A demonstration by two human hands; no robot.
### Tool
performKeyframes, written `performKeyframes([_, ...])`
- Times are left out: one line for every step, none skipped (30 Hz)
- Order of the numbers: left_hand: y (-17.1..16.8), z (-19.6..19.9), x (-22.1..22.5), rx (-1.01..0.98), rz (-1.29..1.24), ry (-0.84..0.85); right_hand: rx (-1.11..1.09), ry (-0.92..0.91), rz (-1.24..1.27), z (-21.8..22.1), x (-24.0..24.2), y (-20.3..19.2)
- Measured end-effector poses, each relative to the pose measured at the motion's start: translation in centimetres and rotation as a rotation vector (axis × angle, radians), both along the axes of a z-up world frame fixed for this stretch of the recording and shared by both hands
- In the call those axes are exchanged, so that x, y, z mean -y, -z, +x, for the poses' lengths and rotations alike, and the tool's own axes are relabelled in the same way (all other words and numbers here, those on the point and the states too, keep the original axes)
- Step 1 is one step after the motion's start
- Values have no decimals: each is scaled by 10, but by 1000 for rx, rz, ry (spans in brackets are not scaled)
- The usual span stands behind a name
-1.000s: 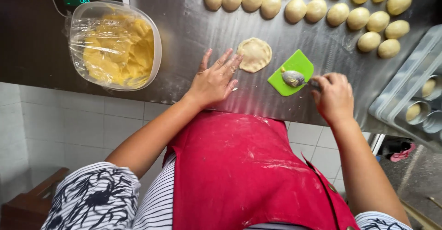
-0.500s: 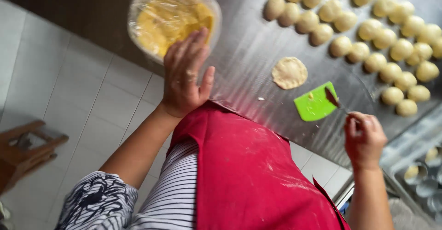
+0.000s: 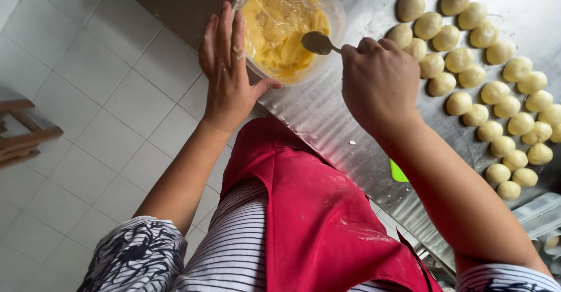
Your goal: Filling small dough portions with yellow paste and placing them into metal molds.
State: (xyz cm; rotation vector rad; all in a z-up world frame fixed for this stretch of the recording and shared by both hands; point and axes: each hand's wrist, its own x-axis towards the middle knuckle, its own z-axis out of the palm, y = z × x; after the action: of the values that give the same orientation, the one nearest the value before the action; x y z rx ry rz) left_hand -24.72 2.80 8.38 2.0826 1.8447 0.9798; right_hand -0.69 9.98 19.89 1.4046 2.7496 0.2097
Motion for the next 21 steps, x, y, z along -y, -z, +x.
performKeyframes([0,1,0,4,-6,-14,4,-14,-6,-4,-2,6])
performKeyframes([-1,2,-1,20,-13,-24,52,9,-2,-8,-4,12])
performKeyframes([-2,4,-2,35,-20,-34,99,33,2,-12,-6,18])
performKeyframes([-1,3,-2,37,-24,-47,101,20,-2,-12,-7,18])
performKeyframes([0,3,-3,31,-17,-46,112,12,32,-12,-9,17])
performKeyframes([0,3,-3,25,-10,-46,122,5,65,-11,-10,17])
performKeyframes([2,2,-4,25,-15,-57,122,-7,60,-13,-14,8])
performKeyframes([3,2,-4,29,-3,-52,131,-41,115,-13,-16,-1])
performKeyframes([4,3,-3,32,10,-47,140,-75,171,-14,-17,-9])
performKeyframes([5,3,-3,34,5,-54,141,-82,166,-12,-24,-13])
performKeyframes([5,3,-3,40,3,-54,90,-184,221,-9,-31,-16])
performKeyframes([6,4,-4,47,3,-52,39,-288,275,-6,-38,-20])
performKeyframes([4,4,-4,50,1,-58,40,-294,272,-2,-48,-18])
performKeyframes([2,4,-4,54,-12,-57,3,-416,273,2,-58,-16])
performKeyframes([0,4,-4,59,-24,-56,-34,-538,271,6,-68,-15])
performKeyframes([0,4,-3,61,-26,-56,-32,-538,268,9,-72,-14])
performKeyframes([-1,4,-3,59,-26,-54,-27,-580,260,11,-77,-13])
performKeyframes([-2,4,-4,58,-23,-56,-22,-624,255,12,-83,-12])
performKeyframes([-2,4,-4,60,-22,-58,-19,-627,255,14,-88,-13])
performKeyframes([-3,4,-3,55,-23,-62,21,-684,300,15,-92,-13])
performKeyframes([-3,5,-2,50,-23,-66,61,-740,347,16,-96,-13])
